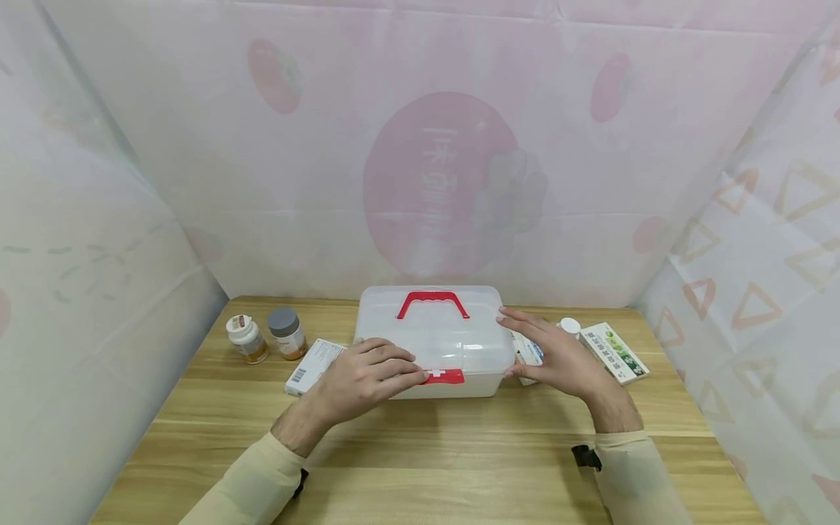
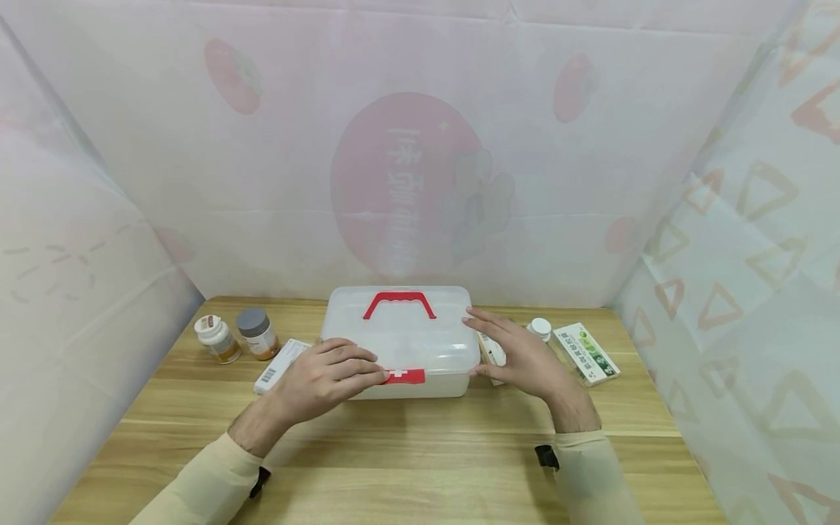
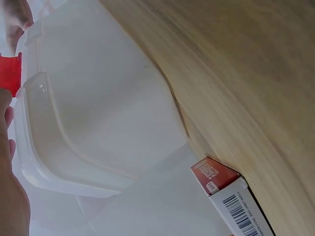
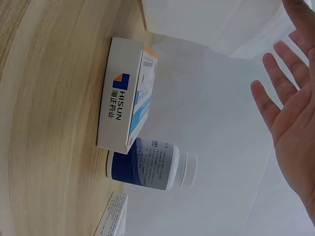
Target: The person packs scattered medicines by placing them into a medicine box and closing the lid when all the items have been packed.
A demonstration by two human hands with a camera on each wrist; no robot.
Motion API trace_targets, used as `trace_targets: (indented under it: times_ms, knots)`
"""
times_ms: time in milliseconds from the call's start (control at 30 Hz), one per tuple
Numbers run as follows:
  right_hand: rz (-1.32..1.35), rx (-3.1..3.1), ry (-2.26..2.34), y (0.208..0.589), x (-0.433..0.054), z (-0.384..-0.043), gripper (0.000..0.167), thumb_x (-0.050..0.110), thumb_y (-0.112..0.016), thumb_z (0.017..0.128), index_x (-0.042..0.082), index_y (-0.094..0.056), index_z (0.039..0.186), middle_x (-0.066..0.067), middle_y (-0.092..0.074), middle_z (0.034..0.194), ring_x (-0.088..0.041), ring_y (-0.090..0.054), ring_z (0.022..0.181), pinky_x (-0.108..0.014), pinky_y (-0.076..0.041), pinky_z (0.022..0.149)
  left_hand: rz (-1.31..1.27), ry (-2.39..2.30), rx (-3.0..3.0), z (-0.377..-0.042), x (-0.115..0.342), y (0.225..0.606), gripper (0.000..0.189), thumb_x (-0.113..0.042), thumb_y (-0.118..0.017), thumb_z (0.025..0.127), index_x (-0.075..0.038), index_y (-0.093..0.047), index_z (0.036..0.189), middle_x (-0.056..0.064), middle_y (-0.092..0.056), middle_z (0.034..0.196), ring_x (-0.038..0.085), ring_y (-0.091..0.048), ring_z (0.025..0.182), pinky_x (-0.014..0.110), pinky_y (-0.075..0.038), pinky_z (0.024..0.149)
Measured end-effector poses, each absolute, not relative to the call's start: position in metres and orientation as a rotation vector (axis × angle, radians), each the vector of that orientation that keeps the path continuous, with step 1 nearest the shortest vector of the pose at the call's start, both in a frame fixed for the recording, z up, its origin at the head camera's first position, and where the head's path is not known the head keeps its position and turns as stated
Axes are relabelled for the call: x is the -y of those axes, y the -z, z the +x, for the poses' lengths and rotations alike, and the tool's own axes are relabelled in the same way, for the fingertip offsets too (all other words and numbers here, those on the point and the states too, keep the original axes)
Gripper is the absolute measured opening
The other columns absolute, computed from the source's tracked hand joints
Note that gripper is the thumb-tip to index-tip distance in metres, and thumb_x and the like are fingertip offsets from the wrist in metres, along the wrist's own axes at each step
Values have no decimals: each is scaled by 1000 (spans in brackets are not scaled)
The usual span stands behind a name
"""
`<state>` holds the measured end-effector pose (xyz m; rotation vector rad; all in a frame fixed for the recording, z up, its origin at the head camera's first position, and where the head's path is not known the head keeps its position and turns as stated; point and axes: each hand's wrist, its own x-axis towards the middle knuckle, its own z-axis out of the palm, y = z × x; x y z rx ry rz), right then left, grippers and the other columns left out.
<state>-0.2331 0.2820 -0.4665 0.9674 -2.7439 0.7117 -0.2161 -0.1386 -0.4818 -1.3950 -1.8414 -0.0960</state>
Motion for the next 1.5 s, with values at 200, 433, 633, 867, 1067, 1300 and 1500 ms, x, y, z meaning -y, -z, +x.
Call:
trace_targets:
  times_ms: [200, 433, 633, 867, 1067, 1300, 1500]
  knots:
    - [957, 2746, -695, 467, -283, -232, 105, 35, -105, 89, 27, -52, 179, -2, -49, 187, -39, -57, 166, -69, -54, 128, -1394, 48, 1826, -215, 139, 480, 34, -15, -54, 126, -21, -85, 139, -12, -89, 123, 10, -83, 114, 32, -69, 105]
    - [937, 2766, -694, 466, -283, -233, 111, 38, -105, 90, 29, -45, 182, -2, -47, 189, -41, -56, 167, -69, -54, 129, -1357, 104, 1797, -214, 137, 472, 28, -14, -60, 124, -19, -87, 129, -10, -90, 118, 11, -84, 110, 32, -69, 101]
    - [919, 2761, -689, 463, -282, -233, 107, 36, -101, 94, 29, -43, 183, -1, -46, 190, -39, -54, 169, -67, -54, 130, -1333, 142, 1766, -217, 136, 466, 20, -11, -89, 105, -16, -87, 124, -8, -91, 114, 12, -85, 106, 32, -70, 98]
    - [930, 2711, -657, 460, -281, -232, 98, 37, -97, 95, 27, -49, 180, -3, -52, 186, -39, -58, 165, -64, -59, 125, -1329, 154, 1826, -217, 142, 466, 18, -13, -73, 118, -17, -85, 130, -10, -90, 120, 13, -84, 114, 33, -70, 101]
    - [928, 2693, -669, 460, -283, -232, 96, 34, -96, 97, 28, -49, 180, -3, -52, 186, -40, -58, 165, -66, -58, 126, -1297, 219, 1815, -221, 150, 465, 28, -19, -58, 125, -18, -86, 130, -8, -89, 123, 14, -83, 118, 35, -69, 102]
    - [953, 2666, -722, 457, -285, -233, 93, 31, -96, 99, 28, -49, 179, -5, -53, 185, -42, -60, 164, -68, -58, 126, -1251, 302, 1820, -228, 162, 463, 24, -30, -65, 123, -18, -85, 131, -2, -87, 131, 21, -83, 121, 40, -69, 96]
    - [950, 2673, -817, 450, -287, -233, 88, 23, -93, 102, 24, -49, 179, -10, -54, 184, -44, -58, 165, -70, -53, 129, -1166, 455, 1941, -235, 179, 465, 41, -43, -61, 124, -13, -82, 140, 8, -82, 141, 30, -82, 127, 46, -71, 96]
